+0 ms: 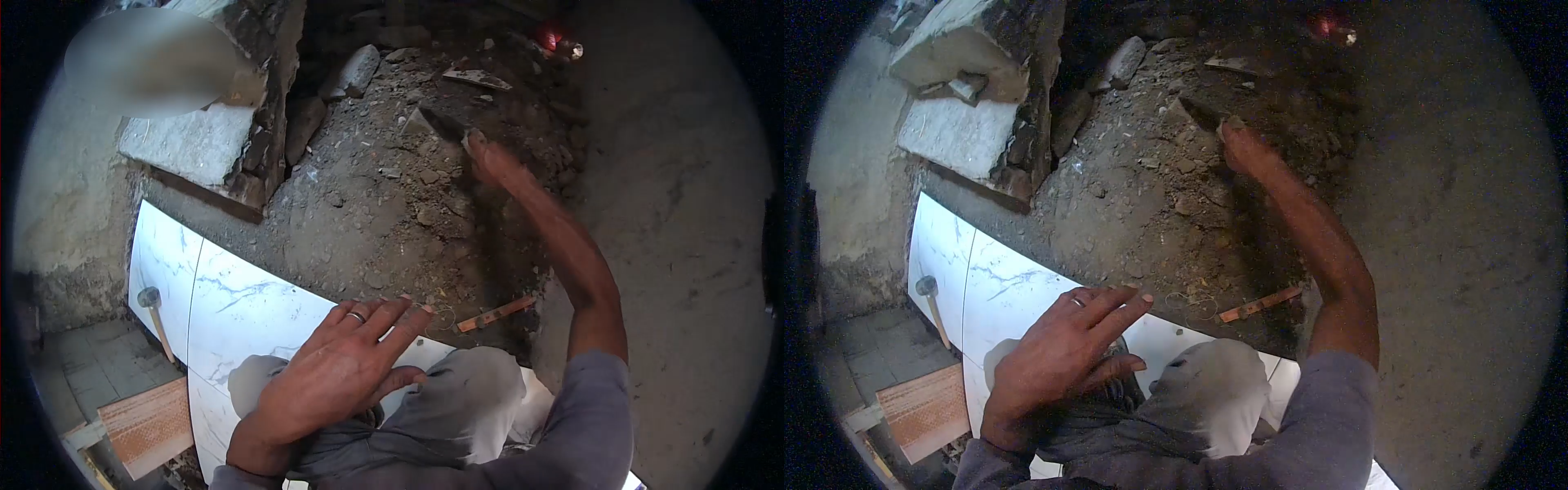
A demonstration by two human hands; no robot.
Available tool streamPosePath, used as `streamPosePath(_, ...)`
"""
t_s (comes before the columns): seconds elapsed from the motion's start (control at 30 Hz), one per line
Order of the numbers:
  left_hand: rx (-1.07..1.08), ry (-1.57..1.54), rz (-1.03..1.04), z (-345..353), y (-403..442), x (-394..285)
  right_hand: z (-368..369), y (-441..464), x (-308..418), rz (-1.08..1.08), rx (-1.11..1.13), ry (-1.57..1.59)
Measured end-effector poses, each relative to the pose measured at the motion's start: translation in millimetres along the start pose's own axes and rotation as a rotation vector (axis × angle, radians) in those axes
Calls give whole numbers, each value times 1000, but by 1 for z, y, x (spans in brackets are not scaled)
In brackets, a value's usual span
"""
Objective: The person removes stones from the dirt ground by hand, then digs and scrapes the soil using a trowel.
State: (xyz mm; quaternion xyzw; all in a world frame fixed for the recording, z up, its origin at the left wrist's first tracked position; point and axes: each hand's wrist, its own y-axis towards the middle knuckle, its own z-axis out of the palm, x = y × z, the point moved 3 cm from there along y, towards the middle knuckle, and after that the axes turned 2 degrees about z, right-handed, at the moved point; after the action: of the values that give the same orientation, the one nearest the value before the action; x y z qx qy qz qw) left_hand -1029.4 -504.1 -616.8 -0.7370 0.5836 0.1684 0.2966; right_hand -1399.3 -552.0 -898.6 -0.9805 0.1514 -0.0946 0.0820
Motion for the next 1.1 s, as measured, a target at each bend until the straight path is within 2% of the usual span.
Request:
streamPosePath(0.07,4,2,25,1,1,-3,-9,-35,4,-25,57,-108)
streamPosePath(0.13,33,-9,47,0,2,-5,-43,-89,21,251,88,416)
streamPosePath(0.17,50,-35,28,1,1,-7,-25,-105,18,281,94,417)
streamPosePath(0.23,46,-26,12,2,-1,-8,11,-136,14,362,-220,806)
streamPosePath(0.37,63,49,28,4,2,-6,50,-209,53,494,-172,1077)
streamPosePath(0.47,71,84,18,7,9,-7,66,-217,55,447,-145,1115)
streamPosePath(0.53,88,52,22,9,11,-9,46,-190,43,598,-136,1277)
streamPosePath(0.6,88,55,23,12,11,-12,59,-130,-4,250,-443,779)
streamPosePath(0.7,89,54,23,16,11,-19,-11,-49,6,230,-367,792)
streamPosePath(0.77,78,51,-7,12,10,-20,-36,30,19,215,-107,626)
streamPosePath(0.8,56,74,-20,11,7,-19,-42,44,33,186,-127,629)
streamPosePath(0.87,80,22,-26,12,4,-18,-45,63,56,209,-128,411)
streamPosePath(0.9,97,53,-56,10,3,-20,-36,81,58,189,-142,412)
streamPosePath(0.97,87,43,-80,10,2,-16,1,115,56,248,64,358)
streamPosePath(1.1,91,37,-104,11,11,-12,-5,101,59,124,-24,237)
